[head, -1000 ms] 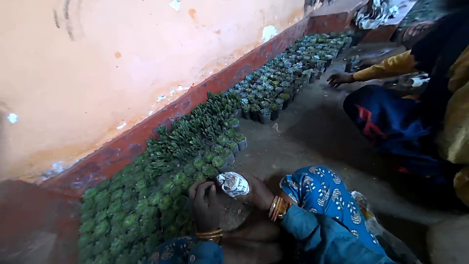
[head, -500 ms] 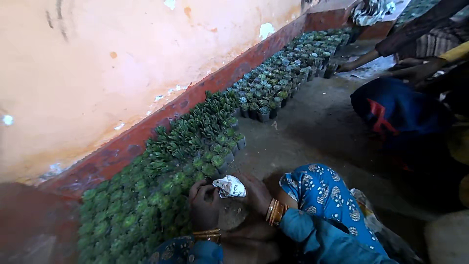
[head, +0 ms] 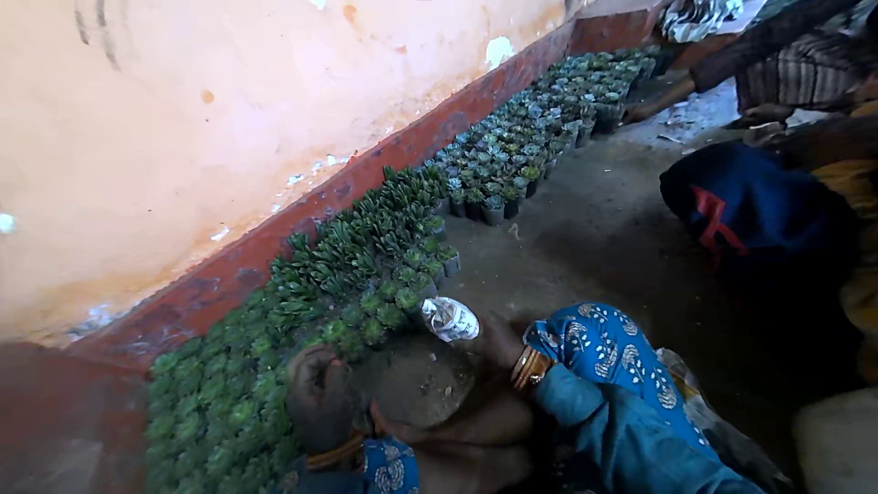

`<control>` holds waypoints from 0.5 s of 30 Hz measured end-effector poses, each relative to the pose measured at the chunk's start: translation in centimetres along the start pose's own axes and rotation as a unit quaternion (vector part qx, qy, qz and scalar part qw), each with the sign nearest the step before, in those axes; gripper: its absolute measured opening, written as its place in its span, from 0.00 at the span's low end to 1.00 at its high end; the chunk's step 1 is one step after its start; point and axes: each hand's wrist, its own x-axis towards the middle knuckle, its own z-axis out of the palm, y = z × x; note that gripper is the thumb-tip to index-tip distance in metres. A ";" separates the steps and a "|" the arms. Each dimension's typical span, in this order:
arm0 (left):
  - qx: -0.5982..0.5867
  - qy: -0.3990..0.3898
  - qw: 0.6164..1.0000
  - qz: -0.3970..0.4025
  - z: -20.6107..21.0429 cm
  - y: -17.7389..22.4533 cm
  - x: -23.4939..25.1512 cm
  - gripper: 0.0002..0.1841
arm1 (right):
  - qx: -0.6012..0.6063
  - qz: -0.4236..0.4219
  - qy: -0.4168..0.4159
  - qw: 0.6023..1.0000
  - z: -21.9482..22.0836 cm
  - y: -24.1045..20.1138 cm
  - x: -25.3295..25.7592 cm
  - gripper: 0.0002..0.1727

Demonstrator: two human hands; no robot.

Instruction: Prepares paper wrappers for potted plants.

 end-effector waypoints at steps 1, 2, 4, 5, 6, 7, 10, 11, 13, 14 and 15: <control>0.007 -0.031 0.999 -0.018 0.3 0.1 -0.2 0.15 | 0.007 -0.002 0.008 1.000 0.0 -0.1 0.1 0.44; 0.013 -0.073 0.997 -0.031 1.0 0.2 -0.5 0.16 | 0.006 -0.009 0.016 1.000 0.3 -0.3 0.1 0.45; 0.018 -0.140 0.988 -0.060 3.1 0.7 -1.3 0.15 | -0.022 -0.022 0.004 1.000 1.0 -1.0 -0.3 0.44; 0.019 -0.148 0.986 -0.067 4.2 0.8 -1.8 0.14 | -0.045 -0.025 -0.007 0.999 1.4 -1.2 -0.6 0.44; 0.019 -0.153 0.985 -0.082 5.0 1.1 -2.2 0.12 | -0.065 -0.033 -0.012 0.997 2.0 -1.3 -1.0 0.43; 0.025 -0.150 0.984 -0.094 5.6 1.3 -2.5 0.11 | -0.077 -0.044 -0.012 0.996 2.4 -1.4 -1.3 0.42; 0.043 -0.136 0.978 -0.155 6.1 2.0 -2.6 0.12 | -0.099 -0.058 -0.013 0.993 3.2 -1.7 -1.7 0.42; 0.030 -0.125 0.974 -0.188 6.0 2.0 -2.6 0.13 | -0.106 -0.061 -0.013 0.992 3.3 -1.8 -1.7 0.41; -0.044 -0.105 0.956 -0.271 5.8 2.0 -2.4 0.13 | -0.106 -0.075 -0.005 0.992 3.5 -1.9 -1.9 0.40; -0.089 -0.094 0.945 -0.302 5.8 2.0 -2.3 0.13 | -0.103 -0.082 0.001 0.991 3.6 -1.9 -2.0 0.40; -0.125 -0.089 0.935 -0.320 5.8 1.8 -2.3 0.13 | -0.100 -0.091 0.007 0.991 3.6 -1.9 -2.1 0.39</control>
